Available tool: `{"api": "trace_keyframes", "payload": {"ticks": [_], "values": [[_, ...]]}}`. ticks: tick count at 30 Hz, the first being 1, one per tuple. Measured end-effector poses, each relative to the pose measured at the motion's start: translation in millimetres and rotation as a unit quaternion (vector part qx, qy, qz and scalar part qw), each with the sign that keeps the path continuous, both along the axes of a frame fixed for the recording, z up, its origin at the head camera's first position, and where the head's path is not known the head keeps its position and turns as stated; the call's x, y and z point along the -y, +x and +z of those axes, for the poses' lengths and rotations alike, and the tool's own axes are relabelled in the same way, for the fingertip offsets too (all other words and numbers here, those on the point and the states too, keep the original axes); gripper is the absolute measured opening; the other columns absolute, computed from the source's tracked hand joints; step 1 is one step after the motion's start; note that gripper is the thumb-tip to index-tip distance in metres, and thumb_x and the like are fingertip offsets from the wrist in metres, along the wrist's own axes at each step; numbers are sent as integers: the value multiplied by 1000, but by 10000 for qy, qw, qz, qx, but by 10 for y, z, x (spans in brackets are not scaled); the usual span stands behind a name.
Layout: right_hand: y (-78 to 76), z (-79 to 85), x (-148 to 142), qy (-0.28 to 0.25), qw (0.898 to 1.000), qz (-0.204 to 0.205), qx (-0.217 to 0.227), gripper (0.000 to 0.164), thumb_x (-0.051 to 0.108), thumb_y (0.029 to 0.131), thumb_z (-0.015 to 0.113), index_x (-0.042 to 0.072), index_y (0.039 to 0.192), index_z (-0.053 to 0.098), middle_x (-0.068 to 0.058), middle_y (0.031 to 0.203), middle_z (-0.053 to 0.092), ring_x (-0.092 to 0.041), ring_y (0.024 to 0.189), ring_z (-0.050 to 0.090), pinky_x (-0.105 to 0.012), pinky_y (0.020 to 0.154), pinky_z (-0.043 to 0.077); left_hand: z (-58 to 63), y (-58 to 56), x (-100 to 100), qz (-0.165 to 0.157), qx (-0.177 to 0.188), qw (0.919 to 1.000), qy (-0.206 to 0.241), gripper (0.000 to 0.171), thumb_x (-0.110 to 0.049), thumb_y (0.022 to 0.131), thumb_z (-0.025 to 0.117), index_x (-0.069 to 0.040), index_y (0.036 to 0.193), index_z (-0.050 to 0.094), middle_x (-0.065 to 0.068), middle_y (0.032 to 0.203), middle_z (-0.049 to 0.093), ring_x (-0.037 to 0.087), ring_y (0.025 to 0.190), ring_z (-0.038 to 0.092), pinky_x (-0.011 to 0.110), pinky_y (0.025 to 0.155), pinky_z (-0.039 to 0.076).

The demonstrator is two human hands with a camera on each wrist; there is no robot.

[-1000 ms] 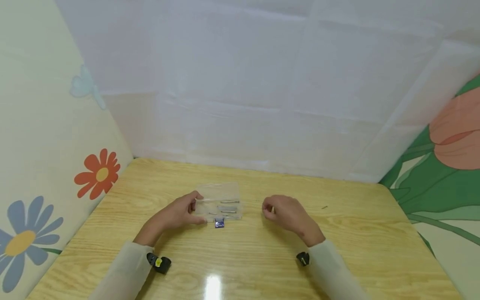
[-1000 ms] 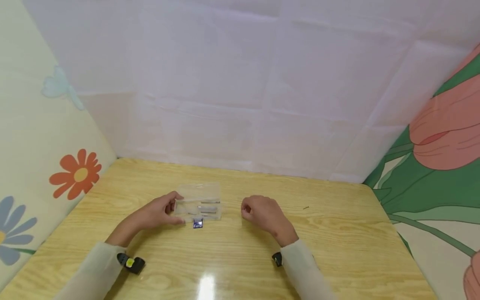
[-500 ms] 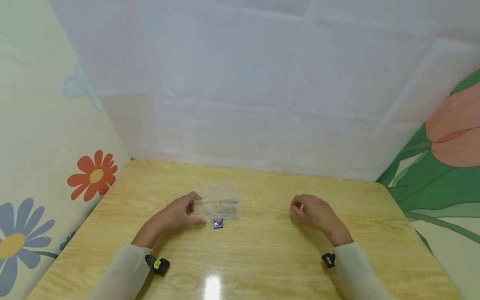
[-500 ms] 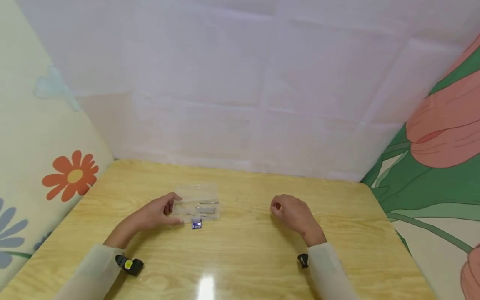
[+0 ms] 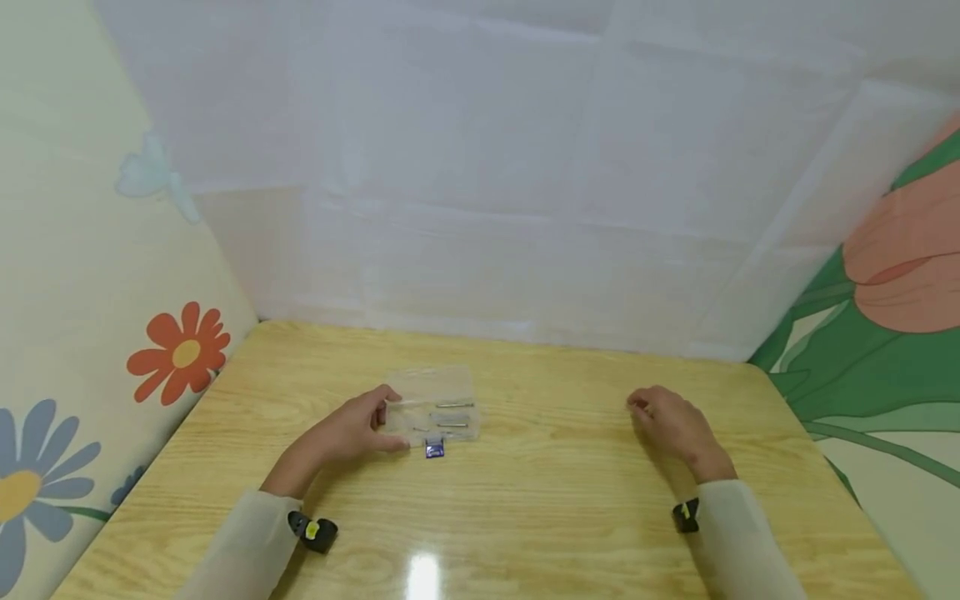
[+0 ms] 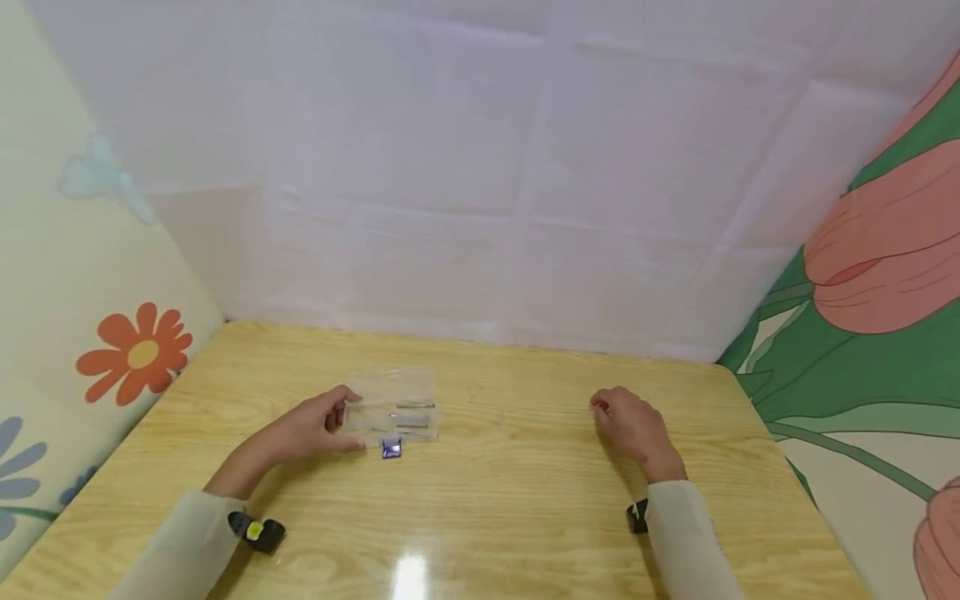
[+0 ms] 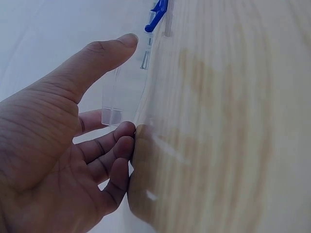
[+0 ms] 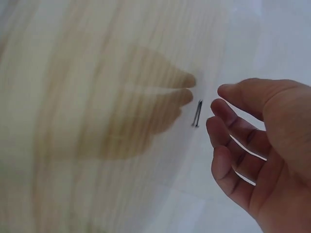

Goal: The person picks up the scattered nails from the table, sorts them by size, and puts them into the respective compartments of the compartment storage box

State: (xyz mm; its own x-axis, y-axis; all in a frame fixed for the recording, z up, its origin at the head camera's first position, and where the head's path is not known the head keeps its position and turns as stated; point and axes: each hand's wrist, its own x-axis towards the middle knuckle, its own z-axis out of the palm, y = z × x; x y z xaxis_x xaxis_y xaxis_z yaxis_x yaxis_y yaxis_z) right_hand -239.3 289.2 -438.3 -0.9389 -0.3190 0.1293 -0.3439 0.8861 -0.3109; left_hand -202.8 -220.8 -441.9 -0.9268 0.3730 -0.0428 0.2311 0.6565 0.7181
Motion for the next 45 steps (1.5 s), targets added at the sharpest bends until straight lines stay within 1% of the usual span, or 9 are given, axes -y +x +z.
{"api": "trace_keyframes", "payload": {"ticks": [9, 14, 18, 29, 33, 38, 40, 43, 45], "values": [[-24, -8, -145, 191, 9996, -168, 110, 18, 11, 101, 61, 4, 111, 75, -14, 109, 69, -38, 100, 66, -57, 84, 52, -51, -7, 7, -33, -20, 10000, 31, 71, -31, 83, 90, 4, 134, 53, 7, 90, 49, 21, 78, 45, 36, 69, 40], [-16, 0, -198, 291, 9991, -229, 208, 16, 11, 99, 64, 5, 109, 76, -13, 106, 70, -37, 98, 67, -56, 82, 53, -46, -2, 0, -11, -2, 10000, 45, 71, -31, 82, 90, 3, 133, 54, 7, 90, 49, 21, 79, 45, 37, 69, 40], [-11, 9, -224, 388, 9988, -224, 180, 14, 9, 98, 65, 5, 106, 76, -13, 105, 72, -37, 97, 68, -56, 81, 53, -38, -1, -4, 6, 32, 10000, 43, 71, -31, 82, 90, 3, 133, 54, 7, 91, 49, 21, 80, 45, 38, 70, 40], [-21, 37, -270, 403, 9985, -333, 145, 13, 9, 96, 63, 9, 96, 77, -7, 95, 73, -29, 85, 68, -52, 73, 54, -22, 3, -6, 68, 92, 9998, 171, 70, -29, 82, 90, 2, 133, 55, 7, 92, 49, 22, 82, 46, 36, 69, 40], [-20, 48, -279, 430, 9986, -280, 92, 13, 6, 93, 63, 11, 90, 74, -2, 86, 69, -21, 75, 62, -46, 68, 52, -10, 7, -5, 95, 123, 9997, 162, 69, -30, 82, 90, 1, 133, 55, 7, 92, 49, 22, 82, 45, 36, 69, 39], [-12, 58, -268, 437, 9987, -203, 182, 17, 4, 94, 60, 12, 82, 69, 3, 72, 57, -16, 65, 48, -37, 62, 41, -6, 7, -2, 97, 121, 9998, 139, 70, -29, 82, 90, 2, 133, 54, 7, 93, 49, 22, 83, 46, 37, 70, 40], [-15, 59, -264, 476, 9985, -164, 211, 18, 3, 93, 59, 13, 79, 66, 3, 68, 53, -16, 62, 45, -36, 60, 38, -7, 6, -2, 112, 127, 9998, 132, 70, -29, 82, 90, 2, 133, 54, 8, 93, 49, 22, 83, 46, 38, 71, 40], [-26, 53, -261, 574, 9979, -111, 263, 18, 2, 91, 58, 13, 78, 65, 3, 68, 52, -16, 62, 45, -35, 59, 38, -2, 8, -4, 113, 137, 9997, 138, 70, -29, 82, 90, 2, 133, 54, 8, 93, 49, 22, 83, 46, 38, 71, 40], [-36, 50, -258, 623, 9976, -79, 297, 17, 1, 88, 58, 12, 77, 64, 3, 69, 53, -16, 62, 45, -34, 58, 38, 6, 10, -5, 114, 126, 9998, 131, 70, -29, 82, 90, 2, 133, 54, 8, 93, 49, 22, 83, 46, 38, 71, 40]]}}
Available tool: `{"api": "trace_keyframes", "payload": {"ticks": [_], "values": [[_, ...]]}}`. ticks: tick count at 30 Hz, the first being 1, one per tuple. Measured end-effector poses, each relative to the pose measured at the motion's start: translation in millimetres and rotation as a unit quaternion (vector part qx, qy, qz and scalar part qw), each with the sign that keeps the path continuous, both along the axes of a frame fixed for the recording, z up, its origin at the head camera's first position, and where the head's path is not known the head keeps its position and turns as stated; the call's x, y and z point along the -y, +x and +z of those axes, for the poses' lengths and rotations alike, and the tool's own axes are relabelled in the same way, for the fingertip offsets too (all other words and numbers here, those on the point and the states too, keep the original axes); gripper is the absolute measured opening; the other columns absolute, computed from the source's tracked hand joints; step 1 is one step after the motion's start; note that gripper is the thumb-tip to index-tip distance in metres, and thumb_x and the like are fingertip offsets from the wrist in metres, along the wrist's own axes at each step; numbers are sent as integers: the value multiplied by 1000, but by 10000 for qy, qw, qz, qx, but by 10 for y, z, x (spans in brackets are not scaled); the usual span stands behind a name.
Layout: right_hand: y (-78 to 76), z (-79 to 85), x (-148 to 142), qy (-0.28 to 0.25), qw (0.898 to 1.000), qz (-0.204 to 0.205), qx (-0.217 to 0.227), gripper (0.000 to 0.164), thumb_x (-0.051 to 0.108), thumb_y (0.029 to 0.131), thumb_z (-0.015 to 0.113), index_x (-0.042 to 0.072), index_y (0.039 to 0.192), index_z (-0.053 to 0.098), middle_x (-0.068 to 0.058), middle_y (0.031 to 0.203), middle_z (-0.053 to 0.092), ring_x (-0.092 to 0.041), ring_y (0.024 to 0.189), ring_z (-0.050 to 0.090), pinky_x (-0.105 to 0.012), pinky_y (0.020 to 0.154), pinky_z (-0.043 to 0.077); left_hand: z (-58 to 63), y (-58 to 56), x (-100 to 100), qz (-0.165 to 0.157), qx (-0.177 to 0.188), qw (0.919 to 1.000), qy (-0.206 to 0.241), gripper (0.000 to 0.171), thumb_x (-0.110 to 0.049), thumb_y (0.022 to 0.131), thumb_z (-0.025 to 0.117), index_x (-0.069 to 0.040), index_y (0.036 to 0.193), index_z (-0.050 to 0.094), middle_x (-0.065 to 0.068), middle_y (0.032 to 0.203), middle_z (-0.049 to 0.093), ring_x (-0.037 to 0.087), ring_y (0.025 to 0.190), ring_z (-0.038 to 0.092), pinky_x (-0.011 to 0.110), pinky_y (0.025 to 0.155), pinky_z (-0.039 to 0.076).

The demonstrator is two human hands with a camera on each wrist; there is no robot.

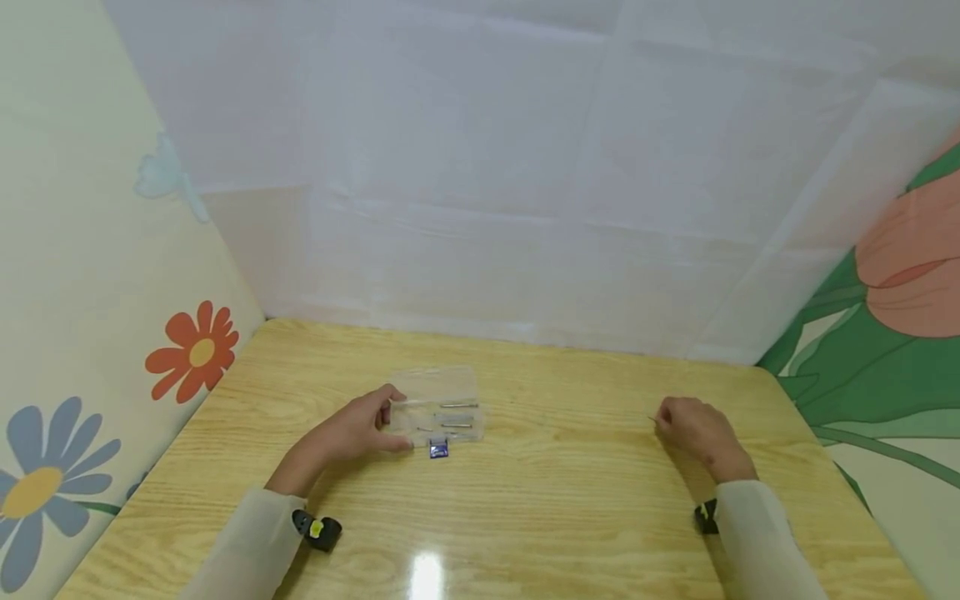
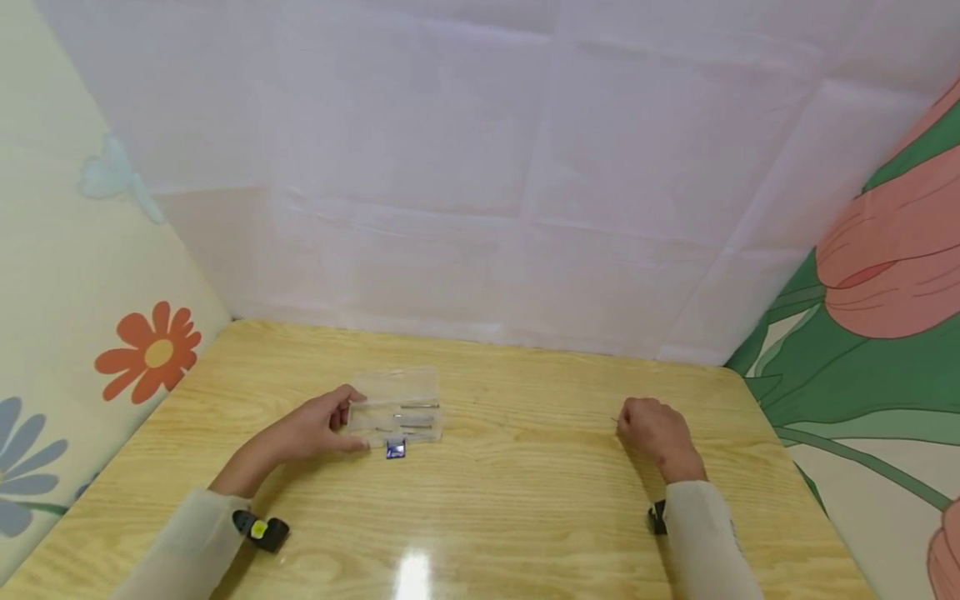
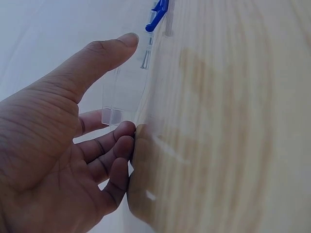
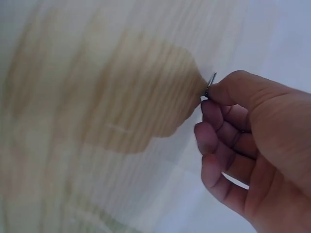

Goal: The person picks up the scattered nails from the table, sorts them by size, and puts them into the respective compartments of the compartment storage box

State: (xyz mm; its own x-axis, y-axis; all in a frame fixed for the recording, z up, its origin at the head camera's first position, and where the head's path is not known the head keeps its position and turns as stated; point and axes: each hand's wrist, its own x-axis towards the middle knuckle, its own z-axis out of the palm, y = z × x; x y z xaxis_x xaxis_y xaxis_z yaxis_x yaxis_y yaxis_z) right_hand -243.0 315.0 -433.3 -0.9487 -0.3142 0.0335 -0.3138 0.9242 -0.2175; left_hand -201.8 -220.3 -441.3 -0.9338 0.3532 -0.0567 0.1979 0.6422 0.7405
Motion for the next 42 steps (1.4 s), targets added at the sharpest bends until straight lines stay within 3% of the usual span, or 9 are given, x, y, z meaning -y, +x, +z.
{"api": "trace_keyframes", "payload": {"ticks": [8, 23, 32, 42], "values": [[-20, 31, 60, 155, 9996, -23, 238, 14, 6, 77, 61, 15, 69, 57, 3, 65, 50, -16, 60, 44, -35, 56, 37, 21, -12, -2, 3, -33, 10000, -55, 71, -30, 82, 90, 3, 133, 54, 8, 93, 49, 22, 82, 46, 38, 71, 40], [-46, -8, 78, 287, 9987, 306, 293, 5, 10, 78, 65, 12, 77, 70, 2, 74, 64, -14, 62, 52, -39, 60, 48, -15, -41, 20, -9, -75, 9999, -89, 71, -29, 82, 90, 3, 133, 54, 7, 93, 49, 22, 82, 46, 38, 71, 41], [11, -40, 63, 79, 9985, 378, 390, 9, 6, 77, 62, 15, 72, 62, 5, 68, 54, -14, 61, 45, -34, 59, 40, -24, -22, 4, -9, -21, 10000, -21, 71, -29, 83, 90, 3, 134, 53, 8, 93, 49, 22, 83, 46, 38, 71, 41], [71, -48, 96, -176, 9985, 392, 349, 3, 12, 83, 66, 9, 80, 65, 5, 78, 61, -13, 69, 52, -38, 66, 48, -39, -12, -5, -23, -12, 10000, 43, 70, -28, 83, 90, 3, 133, 53, 8, 93, 48, 22, 82, 46, 38, 71, 40]]}}
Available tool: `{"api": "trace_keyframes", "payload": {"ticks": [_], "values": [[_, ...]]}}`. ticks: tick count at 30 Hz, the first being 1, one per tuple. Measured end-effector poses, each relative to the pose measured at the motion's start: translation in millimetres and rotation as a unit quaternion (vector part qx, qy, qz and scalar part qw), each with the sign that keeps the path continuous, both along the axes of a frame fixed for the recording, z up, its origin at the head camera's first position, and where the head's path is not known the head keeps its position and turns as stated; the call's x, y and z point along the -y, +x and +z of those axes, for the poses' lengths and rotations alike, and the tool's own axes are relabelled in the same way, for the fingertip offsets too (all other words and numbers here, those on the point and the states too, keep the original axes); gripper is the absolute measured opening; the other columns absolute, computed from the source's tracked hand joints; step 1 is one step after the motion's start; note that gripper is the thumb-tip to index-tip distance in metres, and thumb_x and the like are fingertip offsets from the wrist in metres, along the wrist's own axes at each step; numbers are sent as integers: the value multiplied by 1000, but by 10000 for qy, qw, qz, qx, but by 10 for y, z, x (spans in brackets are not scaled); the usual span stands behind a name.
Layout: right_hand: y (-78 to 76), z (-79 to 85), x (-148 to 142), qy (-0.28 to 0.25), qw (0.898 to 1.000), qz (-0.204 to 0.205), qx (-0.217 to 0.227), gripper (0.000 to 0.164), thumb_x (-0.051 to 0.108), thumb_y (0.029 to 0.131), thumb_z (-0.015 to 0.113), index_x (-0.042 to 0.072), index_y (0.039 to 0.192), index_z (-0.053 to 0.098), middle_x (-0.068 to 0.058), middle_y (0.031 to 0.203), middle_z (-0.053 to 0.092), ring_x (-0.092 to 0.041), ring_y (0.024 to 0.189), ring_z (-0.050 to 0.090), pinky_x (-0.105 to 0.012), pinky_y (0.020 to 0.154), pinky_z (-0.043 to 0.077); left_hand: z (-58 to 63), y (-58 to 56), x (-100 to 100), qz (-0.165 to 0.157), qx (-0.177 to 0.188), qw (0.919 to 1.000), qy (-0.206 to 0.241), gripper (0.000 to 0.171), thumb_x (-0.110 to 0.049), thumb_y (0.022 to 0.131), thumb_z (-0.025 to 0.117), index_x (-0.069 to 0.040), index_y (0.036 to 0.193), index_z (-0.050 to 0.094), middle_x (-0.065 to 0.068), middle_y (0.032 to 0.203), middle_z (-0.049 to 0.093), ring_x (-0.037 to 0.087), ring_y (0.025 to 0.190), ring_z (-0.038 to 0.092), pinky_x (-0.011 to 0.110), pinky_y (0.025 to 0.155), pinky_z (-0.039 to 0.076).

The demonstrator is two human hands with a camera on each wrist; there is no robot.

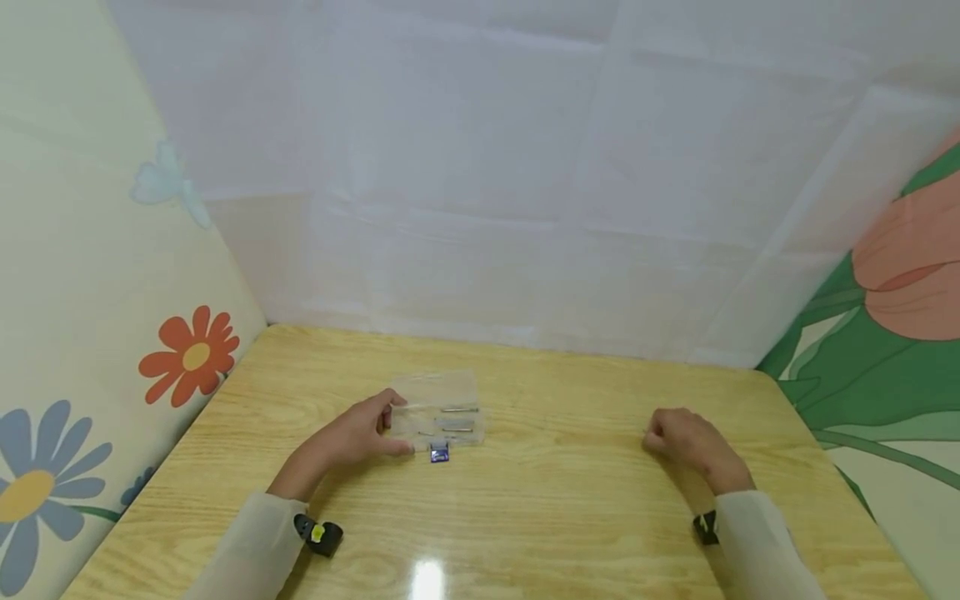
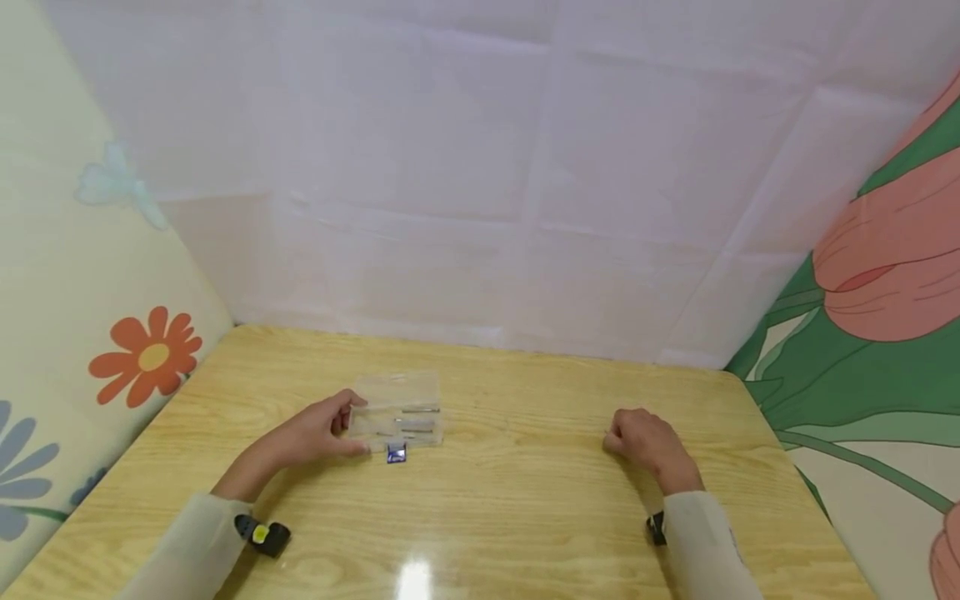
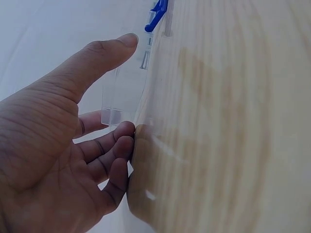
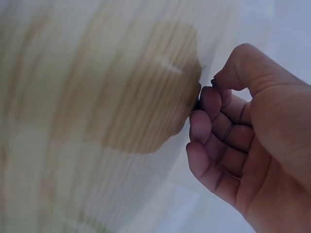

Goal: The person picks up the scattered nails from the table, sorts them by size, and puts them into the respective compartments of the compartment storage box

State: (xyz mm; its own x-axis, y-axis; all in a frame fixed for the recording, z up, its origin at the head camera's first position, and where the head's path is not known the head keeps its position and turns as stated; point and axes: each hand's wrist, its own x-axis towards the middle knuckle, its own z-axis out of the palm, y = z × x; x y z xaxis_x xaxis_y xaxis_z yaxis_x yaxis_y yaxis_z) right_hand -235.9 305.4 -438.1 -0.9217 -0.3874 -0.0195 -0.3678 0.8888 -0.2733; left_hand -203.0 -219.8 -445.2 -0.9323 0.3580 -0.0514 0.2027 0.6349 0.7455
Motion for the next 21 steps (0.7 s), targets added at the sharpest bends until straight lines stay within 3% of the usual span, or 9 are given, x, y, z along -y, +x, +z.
{"api": "trace_keyframes", "payload": {"ticks": [5, 11, 21], "values": [[37, 16, 77, -466, 9987, 181, 18, 10, 4, 86, 63, 13, 81, 63, 7, 77, 58, -11, 70, 51, -32, 65, 46, 15, 13, 0, -12, -7, 10000, 25, 70, -27, 83, 90, 4, 134, 53, 8, 92, 48, 22, 81, 45, 37, 70, 40], [32, 40, 204, -984, 9934, 512, -291, 18, -2, 86, 64, 15, 81, 62, 9, 76, 56, -8, 70, 50, -28, 64, 45, 28, 25, 5, -25, -8, 10000, 16, 70, -27, 83, 89, 4, 134, 52, 8, 92, 47, 22, 81, 45, 37, 70, 39], [30, 115, 506, -1257, 9855, 1008, -526, 8, -3, 89, 70, 3, 94, 72, 2, 86, 68, -10, 76, 62, -32, 68, 54, 34, 30, 12, -44, -12, 10000, -27, 71, -29, 83, 89, 3, 134, 52, 8, 92, 48, 22, 80, 45, 38, 70, 40]]}}
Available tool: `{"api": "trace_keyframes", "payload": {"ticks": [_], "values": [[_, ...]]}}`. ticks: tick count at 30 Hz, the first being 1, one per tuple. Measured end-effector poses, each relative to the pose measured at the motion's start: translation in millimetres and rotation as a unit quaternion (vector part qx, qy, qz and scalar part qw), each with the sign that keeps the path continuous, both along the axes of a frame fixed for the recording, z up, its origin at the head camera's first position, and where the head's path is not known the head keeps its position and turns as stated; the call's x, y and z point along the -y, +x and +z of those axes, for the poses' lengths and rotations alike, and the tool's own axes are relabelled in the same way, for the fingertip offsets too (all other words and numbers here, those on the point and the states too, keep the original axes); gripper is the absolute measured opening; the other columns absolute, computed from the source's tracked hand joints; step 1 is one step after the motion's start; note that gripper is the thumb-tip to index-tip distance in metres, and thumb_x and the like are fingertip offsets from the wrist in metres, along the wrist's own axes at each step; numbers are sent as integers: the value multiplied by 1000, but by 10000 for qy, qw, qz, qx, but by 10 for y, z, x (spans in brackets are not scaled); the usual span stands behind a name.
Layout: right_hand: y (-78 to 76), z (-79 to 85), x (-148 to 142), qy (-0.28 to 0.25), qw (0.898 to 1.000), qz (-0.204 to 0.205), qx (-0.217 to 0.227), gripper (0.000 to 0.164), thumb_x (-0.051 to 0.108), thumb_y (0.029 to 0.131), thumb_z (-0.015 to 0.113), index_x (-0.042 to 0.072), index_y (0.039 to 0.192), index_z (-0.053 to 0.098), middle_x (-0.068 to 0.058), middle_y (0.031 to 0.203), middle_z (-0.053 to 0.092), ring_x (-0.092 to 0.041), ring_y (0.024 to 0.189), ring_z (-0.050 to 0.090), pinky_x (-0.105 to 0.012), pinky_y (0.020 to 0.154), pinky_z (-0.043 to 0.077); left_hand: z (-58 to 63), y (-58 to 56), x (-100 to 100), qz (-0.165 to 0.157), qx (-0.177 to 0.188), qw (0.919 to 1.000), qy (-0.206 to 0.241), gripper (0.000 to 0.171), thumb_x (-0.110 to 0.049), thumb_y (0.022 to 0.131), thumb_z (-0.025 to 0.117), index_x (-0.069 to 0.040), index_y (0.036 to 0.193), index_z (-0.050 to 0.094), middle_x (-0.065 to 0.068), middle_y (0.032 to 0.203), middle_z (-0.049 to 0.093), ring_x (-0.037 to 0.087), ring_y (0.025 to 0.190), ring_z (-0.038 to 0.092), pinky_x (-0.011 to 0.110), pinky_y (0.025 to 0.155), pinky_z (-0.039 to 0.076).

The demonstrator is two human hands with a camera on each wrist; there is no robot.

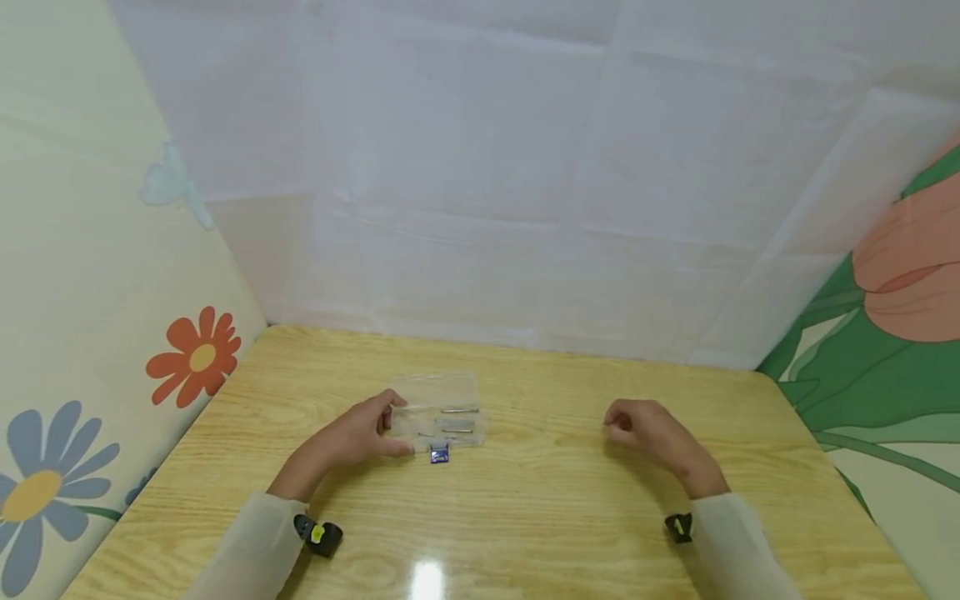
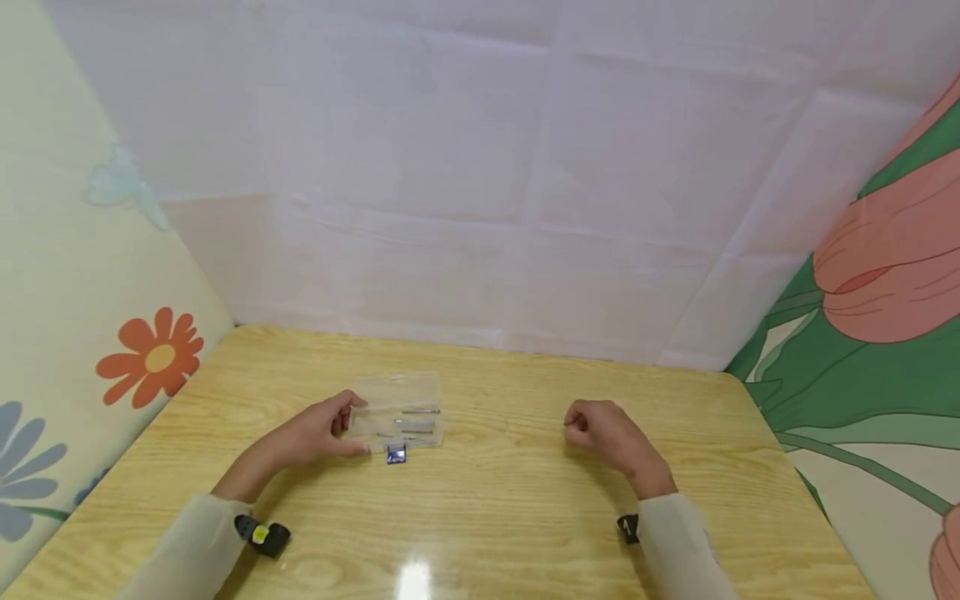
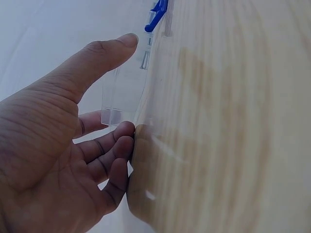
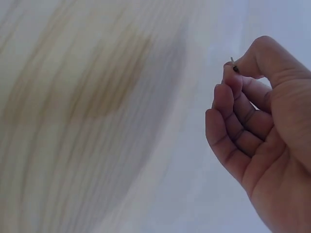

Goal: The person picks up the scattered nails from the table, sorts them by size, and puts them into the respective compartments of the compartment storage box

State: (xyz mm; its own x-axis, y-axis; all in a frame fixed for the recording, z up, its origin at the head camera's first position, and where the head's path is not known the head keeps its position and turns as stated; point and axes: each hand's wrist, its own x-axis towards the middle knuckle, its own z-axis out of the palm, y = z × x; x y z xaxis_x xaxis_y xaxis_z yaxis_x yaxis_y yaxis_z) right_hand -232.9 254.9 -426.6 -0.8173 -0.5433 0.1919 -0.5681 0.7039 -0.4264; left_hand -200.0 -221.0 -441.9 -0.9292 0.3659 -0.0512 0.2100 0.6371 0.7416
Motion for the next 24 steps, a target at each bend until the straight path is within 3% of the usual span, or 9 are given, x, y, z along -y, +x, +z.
{"api": "trace_keyframes", "payload": {"ticks": [24], "values": [[16, 120, 1180, 90, 9957, 920, -113, 14, 6, 96, 63, 6, 104, 74, 3, 92, 67, -8, 78, 60, -30, 70, 52, 41, 25, -18, 65, -23, 9999, -91, 70, -29, 83, 89, 2, 133, 52, 8, 92, 49, 22, 81, 46, 38, 70, 40]]}}
